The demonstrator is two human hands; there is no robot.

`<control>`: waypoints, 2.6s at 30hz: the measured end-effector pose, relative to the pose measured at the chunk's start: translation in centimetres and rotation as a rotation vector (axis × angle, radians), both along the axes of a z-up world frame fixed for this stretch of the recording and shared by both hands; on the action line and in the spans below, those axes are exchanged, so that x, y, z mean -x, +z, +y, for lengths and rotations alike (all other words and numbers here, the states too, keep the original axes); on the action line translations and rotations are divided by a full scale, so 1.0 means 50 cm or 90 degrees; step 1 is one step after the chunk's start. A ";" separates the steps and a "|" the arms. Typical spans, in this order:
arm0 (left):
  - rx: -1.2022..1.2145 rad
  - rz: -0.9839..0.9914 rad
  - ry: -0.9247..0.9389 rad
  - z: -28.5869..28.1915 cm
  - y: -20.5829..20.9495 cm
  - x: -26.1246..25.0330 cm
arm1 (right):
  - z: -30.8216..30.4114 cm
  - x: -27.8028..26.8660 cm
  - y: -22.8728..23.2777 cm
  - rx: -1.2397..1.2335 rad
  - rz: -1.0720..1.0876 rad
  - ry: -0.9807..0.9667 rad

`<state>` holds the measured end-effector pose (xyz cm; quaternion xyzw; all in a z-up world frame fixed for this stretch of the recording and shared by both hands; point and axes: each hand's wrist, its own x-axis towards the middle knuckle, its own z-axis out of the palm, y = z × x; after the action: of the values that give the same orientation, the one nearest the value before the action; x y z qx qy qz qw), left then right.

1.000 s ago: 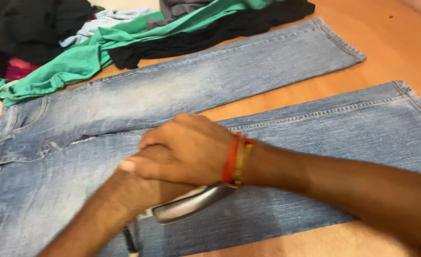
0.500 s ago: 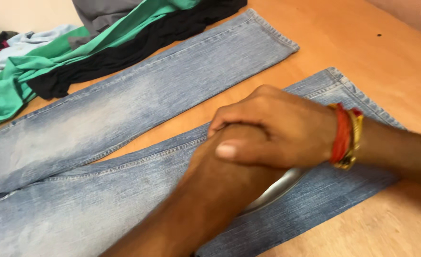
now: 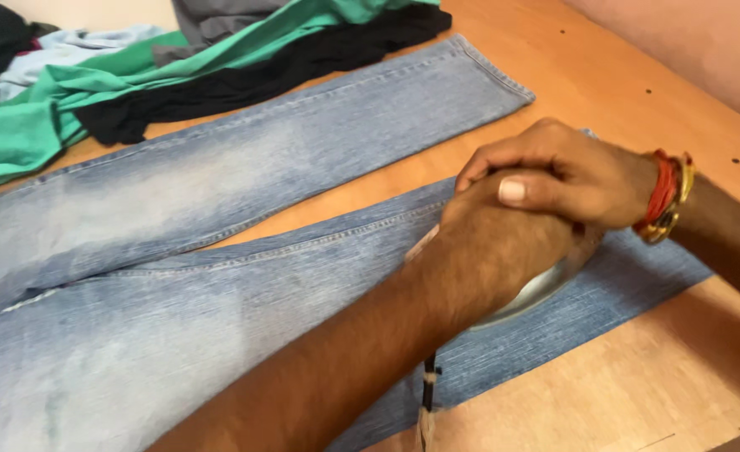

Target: The person irons a pair of light blue jeans laid flat on a wooden table. They use a handheld electric iron to smooth the fabric, moving from the upper thigh area down to the lower leg, and then back up to the waistband area.

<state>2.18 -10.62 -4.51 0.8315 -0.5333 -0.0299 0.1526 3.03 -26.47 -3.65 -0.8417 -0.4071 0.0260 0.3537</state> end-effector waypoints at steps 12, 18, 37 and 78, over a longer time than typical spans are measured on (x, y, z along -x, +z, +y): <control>-0.115 0.093 0.125 0.326 -0.020 0.047 | 0.316 0.069 0.003 -0.059 0.004 -0.077; -0.225 0.233 0.340 0.550 -0.006 0.062 | 0.482 0.075 -0.010 -0.106 -0.025 -0.082; -0.262 0.230 0.488 0.567 0.004 0.083 | 0.591 0.071 -0.022 -0.048 0.010 -0.028; 0.062 0.136 0.112 0.104 -0.008 0.020 | 0.147 0.060 0.003 -0.008 -0.085 -0.103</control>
<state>1.16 -5.42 -4.91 0.8586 -0.4401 -0.0784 0.2508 0.01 -19.14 -3.48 -0.8693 -0.3607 -0.0613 0.3322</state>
